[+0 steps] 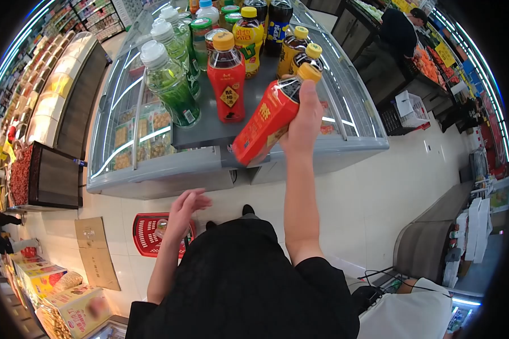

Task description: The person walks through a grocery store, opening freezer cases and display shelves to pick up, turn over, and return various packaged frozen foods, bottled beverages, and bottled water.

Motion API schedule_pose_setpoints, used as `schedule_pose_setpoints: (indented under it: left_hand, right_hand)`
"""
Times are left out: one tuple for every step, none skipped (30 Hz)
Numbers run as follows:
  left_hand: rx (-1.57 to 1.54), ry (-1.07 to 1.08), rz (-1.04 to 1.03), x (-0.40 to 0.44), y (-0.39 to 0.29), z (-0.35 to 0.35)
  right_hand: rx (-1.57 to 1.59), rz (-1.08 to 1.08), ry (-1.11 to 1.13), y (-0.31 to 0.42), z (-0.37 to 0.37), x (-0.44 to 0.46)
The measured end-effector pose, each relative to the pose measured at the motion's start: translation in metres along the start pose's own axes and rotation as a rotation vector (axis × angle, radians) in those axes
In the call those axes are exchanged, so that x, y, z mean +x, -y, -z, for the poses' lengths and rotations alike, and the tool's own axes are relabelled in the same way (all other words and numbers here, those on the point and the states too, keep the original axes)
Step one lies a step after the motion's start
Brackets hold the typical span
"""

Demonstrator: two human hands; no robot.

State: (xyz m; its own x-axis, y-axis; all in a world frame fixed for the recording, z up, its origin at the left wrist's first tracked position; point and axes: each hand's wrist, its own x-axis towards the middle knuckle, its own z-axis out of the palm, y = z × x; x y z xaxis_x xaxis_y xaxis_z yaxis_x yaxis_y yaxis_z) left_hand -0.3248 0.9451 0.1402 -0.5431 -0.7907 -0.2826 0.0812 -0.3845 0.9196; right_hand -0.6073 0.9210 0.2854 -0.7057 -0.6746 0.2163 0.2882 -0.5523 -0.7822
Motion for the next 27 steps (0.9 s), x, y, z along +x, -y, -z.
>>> schedule_pose_setpoints:
  left_hand:
    - [-0.089,0.132,0.023,0.007,-0.011,-0.014]
    - [-0.233,0.235,0.038,0.013,-0.025,-0.031]
    - [-0.378,0.336,0.054,0.016,-0.036,-0.046]
    - [-0.374,0.340,0.061,0.019,-0.042,-0.057]
    - [-0.458,0.447,0.075,0.021,-0.047,-0.065]
    - [-0.544,0.554,0.090,0.021,-0.050,-0.071]
    - [-0.540,0.562,0.094,0.019,-0.051,-0.074]
    - [-0.310,0.354,-0.054,0.014,-0.050,-0.077]
    - [-0.078,0.146,-0.198,0.009,-0.051,-0.080]
    - [0.067,-0.028,-0.366,0.004,-0.053,-0.087]
    - [0.069,-0.021,-0.364,0.005,-0.052,-0.085]
    - [0.352,-0.129,-0.624,0.009,-0.049,-0.081]
    - [0.639,-0.240,-0.885,0.013,-0.047,-0.078]
    - [0.639,-0.247,-0.986,0.015,-0.047,-0.078]
    - [0.641,-0.247,-0.991,0.016,-0.046,-0.078]
    - [0.661,-0.242,-1.016,0.015,-0.044,-0.077]
    - [0.682,-0.238,-1.041,0.014,-0.042,-0.076]
    - [0.687,-0.240,-1.043,0.015,-0.042,-0.075]
    - [0.675,-0.241,-1.038,0.015,-0.041,-0.075]
    - [0.663,-0.243,-1.033,0.016,-0.041,-0.076]
    - [0.664,-0.244,-1.035,0.016,-0.042,-0.077]
    - [0.654,-0.250,-0.979,0.015,-0.043,-0.079]
    - [0.643,-0.255,-0.923,0.015,-0.045,-0.080]
    - [0.645,-0.258,-0.927,0.015,-0.048,-0.081]
    - [0.299,-0.084,-0.619,0.017,-0.052,-0.082]
    - [-0.043,0.082,-0.302,0.018,-0.055,-0.083]
    - [-0.044,0.073,-0.308,0.021,-0.060,-0.085]
  right_hand:
    - [-0.001,0.001,-0.010,0.002,0.002,-0.009]
    - [0.091,-0.120,0.038,0.003,0.004,-0.019]
    - [0.184,-0.241,0.086,0.004,0.004,-0.028]
    - [0.232,-0.277,0.113,0.004,0.001,-0.036]
    - [0.235,-0.272,0.106,0.001,0.000,-0.042]
    - [0.333,-0.312,0.179,-0.003,0.001,-0.047]
    - [0.428,-0.350,0.255,-0.007,0.004,-0.049]
    - [0.458,-0.325,0.276,-0.007,0.003,-0.049]
    - [0.459,-0.319,0.267,-0.006,0.001,-0.050]
    - [0.459,-0.320,0.148,-0.006,-0.003,-0.052]
    - [0.459,-0.321,0.031,-0.003,-0.007,-0.054]
    - [0.447,-0.349,0.067,-0.008,0.000,-0.053]
    - [0.449,-0.343,0.066,-0.015,0.007,-0.052]
    - [0.538,-0.347,0.149,-0.020,0.009,-0.051]
    - [0.627,-0.354,0.235,-0.023,0.010,-0.050]
    - [0.642,-0.360,0.225,-0.024,0.012,-0.050]
    - [0.647,-0.360,0.228,-0.025,0.012,-0.050]
    - [0.657,-0.363,0.238,-0.026,0.013,-0.049]
    - [0.667,-0.365,0.248,-0.026,0.013,-0.049]
    - [0.669,-0.365,0.250,-0.026,0.014,-0.048]
    - [0.656,-0.362,0.245,-0.026,0.015,-0.047]
    - [0.642,-0.359,0.239,-0.025,0.015,-0.047]
    - [0.645,-0.359,0.242,-0.021,0.013,-0.049]
    - [0.592,-0.358,0.180,-0.013,0.009,-0.051]
    - [0.539,-0.358,0.120,-0.006,0.005,-0.053]
    - [0.541,-0.362,0.128,-0.004,0.004,-0.055]
    - [0.468,-0.314,0.187,-0.002,0.003,-0.058]
